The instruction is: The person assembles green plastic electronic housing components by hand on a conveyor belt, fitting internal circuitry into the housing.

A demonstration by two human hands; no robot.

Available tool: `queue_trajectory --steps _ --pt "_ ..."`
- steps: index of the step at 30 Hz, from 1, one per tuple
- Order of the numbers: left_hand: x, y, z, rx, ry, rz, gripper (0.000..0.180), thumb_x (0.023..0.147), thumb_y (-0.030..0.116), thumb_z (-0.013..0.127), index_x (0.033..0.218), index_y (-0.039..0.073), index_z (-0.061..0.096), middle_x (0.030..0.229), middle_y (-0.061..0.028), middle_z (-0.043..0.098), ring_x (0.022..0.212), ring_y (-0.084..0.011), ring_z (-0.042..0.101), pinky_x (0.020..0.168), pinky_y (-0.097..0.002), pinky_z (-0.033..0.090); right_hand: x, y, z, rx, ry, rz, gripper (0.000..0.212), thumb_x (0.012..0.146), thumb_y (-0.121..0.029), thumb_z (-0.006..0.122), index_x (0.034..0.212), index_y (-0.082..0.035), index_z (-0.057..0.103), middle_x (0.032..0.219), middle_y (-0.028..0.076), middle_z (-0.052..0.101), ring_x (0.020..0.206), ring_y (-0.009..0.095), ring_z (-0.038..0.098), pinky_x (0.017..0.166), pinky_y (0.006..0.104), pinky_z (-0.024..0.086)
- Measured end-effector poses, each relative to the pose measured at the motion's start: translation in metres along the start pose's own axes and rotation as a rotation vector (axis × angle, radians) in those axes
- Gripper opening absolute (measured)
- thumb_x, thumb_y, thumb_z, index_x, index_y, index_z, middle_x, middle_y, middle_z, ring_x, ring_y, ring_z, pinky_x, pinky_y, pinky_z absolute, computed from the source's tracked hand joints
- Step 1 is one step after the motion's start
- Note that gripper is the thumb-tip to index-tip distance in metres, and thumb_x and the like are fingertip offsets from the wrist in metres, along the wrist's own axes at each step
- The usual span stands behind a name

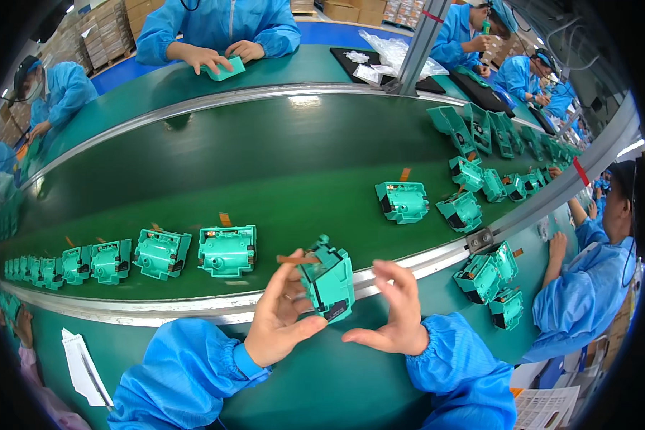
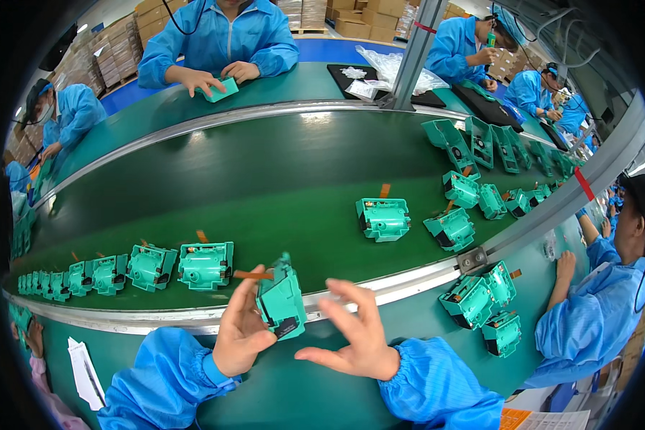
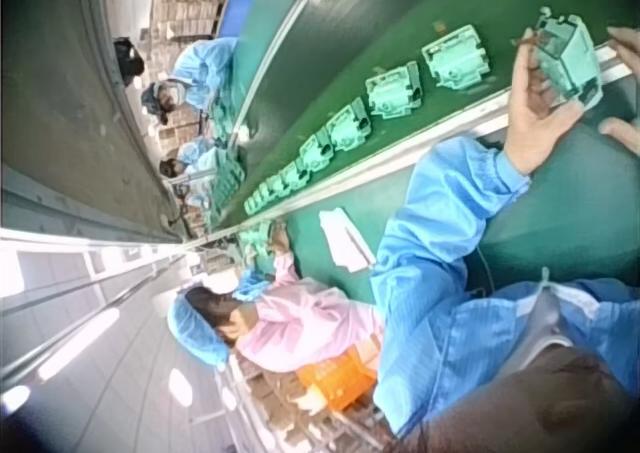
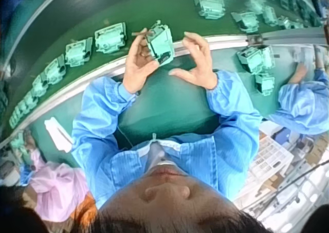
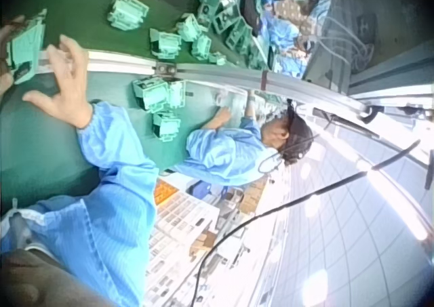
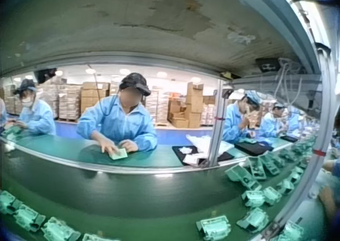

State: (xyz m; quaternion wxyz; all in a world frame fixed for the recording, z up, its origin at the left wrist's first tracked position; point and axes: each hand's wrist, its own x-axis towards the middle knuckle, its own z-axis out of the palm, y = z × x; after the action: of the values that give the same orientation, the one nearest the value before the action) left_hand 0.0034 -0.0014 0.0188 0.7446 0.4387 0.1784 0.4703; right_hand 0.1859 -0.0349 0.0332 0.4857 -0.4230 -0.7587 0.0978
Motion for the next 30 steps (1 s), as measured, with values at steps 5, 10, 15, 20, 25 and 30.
queue_trajectory --steps 5,10,15,20,25,30 --pt "-0.002 -0.009 -0.001 0.430 0.105 0.241 0.072 0.078 0.002 0.059 0.136 0.002 0.017 0.132 -0.0141 0.023 0.118 -0.0245 0.034 0.093 -0.0380 0.038 0.007 -0.001 0.004 -0.110 -0.125 0.005 0.049 0.063 -0.013 0.075 0.108 -0.006 0.056 0.111 0.017 0.049 0.082 0.027 0.055 0.070 0.0334 0.048" --pt "-0.005 0.001 -0.002 0.710 0.091 0.111 0.067 0.081 0.001 0.053 0.136 0.002 0.015 0.134 -0.0107 0.020 0.123 -0.0228 0.027 0.100 -0.0390 0.027 0.013 0.009 0.008 0.048 -0.091 0.361 0.045 0.077 -0.004 0.060 0.118 0.003 0.045 0.115 0.022 0.050 0.094 0.031 0.057 0.078 0.0335 0.048" --pt "-0.003 -0.003 0.001 0.598 0.154 0.076 0.067 0.079 -0.001 0.053 0.136 0.004 0.017 0.137 -0.0113 0.018 0.124 -0.0224 0.025 0.102 -0.0403 0.021 0.014 0.018 0.013 0.150 -0.179 0.467 0.050 0.079 -0.005 0.058 0.124 0.003 0.038 0.118 0.022 0.048 0.099 0.032 0.055 0.079 0.0342 0.047" --pt "-0.004 0.003 0.006 0.759 0.228 0.180 0.064 0.078 0.001 0.055 0.133 0.003 0.024 0.132 -0.0122 0.025 0.122 -0.0221 0.028 0.100 -0.0380 0.024 0.019 0.015 0.009 0.216 -0.229 0.471 0.051 0.077 -0.004 0.058 0.124 0.003 0.038 0.120 0.021 0.046 0.105 0.033 0.051 0.084 0.0354 0.044" --pt "-0.005 0.001 -0.001 0.859 0.063 0.171 0.049 0.077 0.003 0.057 0.123 0.001 0.039 0.120 -0.0125 0.039 0.116 -0.0213 0.036 0.096 -0.0337 0.028 0.023 0.046 -0.015 -0.399 0.209 0.289 0.032 0.073 -0.001 0.059 0.104 -0.002 0.052 0.108 0.017 0.047 0.104 0.032 0.043 0.089 0.0375 0.036" --pt "-0.001 -0.001 0.003 0.690 0.054 0.103 0.040 0.078 0.007 0.058 0.116 0.001 0.046 0.116 -0.0143 0.047 0.106 -0.0244 0.047 0.089 -0.0328 0.039 0.021 0.068 -0.033 -0.607 0.146 0.376 0.028 0.070 -0.004 0.062 0.096 -0.006 0.054 0.111 0.017 0.043 0.108 0.037 0.035 0.091 0.0444 0.031"
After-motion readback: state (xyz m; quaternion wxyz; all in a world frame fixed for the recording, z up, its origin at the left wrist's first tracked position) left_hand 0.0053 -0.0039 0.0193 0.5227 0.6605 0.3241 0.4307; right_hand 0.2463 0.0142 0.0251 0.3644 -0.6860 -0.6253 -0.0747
